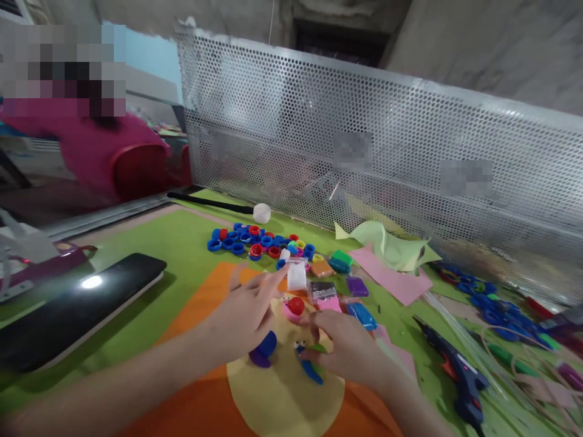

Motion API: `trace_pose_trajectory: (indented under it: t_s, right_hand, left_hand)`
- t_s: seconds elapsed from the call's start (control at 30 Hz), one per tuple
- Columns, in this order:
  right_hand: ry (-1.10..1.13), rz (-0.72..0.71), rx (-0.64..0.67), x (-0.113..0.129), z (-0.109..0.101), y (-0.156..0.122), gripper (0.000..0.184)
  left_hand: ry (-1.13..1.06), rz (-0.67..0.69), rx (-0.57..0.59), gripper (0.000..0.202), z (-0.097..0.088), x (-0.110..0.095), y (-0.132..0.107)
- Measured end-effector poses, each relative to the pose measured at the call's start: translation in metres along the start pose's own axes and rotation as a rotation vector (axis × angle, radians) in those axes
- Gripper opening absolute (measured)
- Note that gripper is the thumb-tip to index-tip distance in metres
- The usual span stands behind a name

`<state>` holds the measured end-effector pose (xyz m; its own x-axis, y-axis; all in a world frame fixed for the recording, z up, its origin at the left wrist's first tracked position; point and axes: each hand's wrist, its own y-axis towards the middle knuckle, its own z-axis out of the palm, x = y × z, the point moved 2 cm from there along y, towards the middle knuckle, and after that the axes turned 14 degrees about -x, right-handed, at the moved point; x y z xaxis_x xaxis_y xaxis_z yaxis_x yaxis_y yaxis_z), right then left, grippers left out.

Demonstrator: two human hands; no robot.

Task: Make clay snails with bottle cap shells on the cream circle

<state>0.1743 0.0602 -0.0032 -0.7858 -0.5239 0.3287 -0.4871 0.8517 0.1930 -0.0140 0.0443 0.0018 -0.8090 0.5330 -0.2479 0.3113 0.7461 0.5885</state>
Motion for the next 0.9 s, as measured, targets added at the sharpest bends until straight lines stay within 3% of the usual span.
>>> trace_pose_trajectory:
  t_s: [0.63, 0.77, 0.9]
  right_hand:
    - [0.003, -0.069, -0.025, -0.004, 0.000, 0.002, 0.035]
    - [-0.039, 0.008, -0.221, -0.022, 0.001, 0.004, 0.022]
    - [-0.201, 0.191, -0.448, -0.043, 0.009, 0.008, 0.042]
  left_hand:
    - [0.083, -0.062, 0.068, 0.050, 0.002, 0.013, 0.005]
    - [0.108, -0.070, 0.088, 0.047, 0.006, 0.021, 0.008]
    - [0.126, -0.080, 0.093, 0.042, 0.011, 0.028, 0.008]
